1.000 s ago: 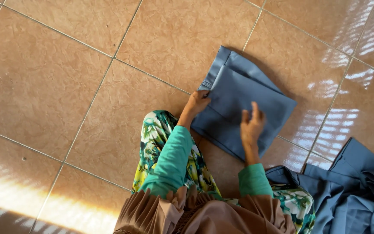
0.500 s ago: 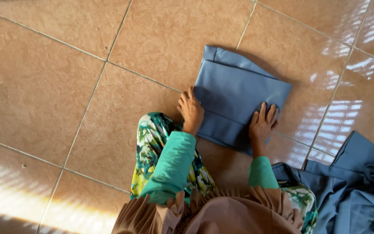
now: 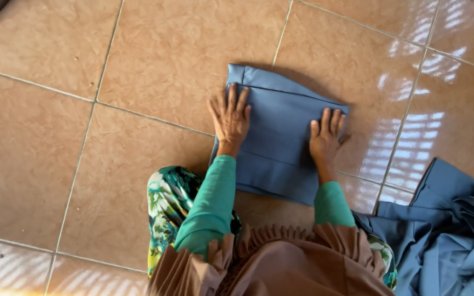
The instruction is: The person sits on a tiled floor and folds multiple pairs of grey trousers by hand. They smooth each pair, fold the legs together, fold the garment in half, and then fold it into a compact rectangle before stacking it with previously folded pairs.
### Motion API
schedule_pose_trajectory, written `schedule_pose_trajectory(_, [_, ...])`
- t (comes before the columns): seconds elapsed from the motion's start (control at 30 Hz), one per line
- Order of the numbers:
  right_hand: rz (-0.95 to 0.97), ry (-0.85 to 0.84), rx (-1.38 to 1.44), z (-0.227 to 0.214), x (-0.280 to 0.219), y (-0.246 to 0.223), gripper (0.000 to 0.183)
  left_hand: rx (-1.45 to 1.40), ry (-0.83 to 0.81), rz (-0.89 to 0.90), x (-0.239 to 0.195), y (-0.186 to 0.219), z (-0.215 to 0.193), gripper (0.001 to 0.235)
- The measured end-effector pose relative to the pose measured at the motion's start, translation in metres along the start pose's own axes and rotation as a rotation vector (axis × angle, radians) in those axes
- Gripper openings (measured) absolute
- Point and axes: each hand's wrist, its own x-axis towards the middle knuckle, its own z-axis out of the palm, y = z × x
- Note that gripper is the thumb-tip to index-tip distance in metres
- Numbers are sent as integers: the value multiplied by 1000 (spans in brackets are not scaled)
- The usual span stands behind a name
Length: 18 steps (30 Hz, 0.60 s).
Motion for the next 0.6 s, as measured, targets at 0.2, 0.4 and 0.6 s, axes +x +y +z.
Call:
schedule_pose_trajectory(0.2, [-143,-25,-76,22,28,-51,61,-126,-45,190,4,82,18,72])
schedule_pose_trajectory(0.4, [-136,-48,-40,32,46,-21,50,-25,-87,138,34,46,28,61])
schedule_pose_trajectory(0.6, [177,-156,-19,54,46,20,61,83,-80,20,39,47,19,63])
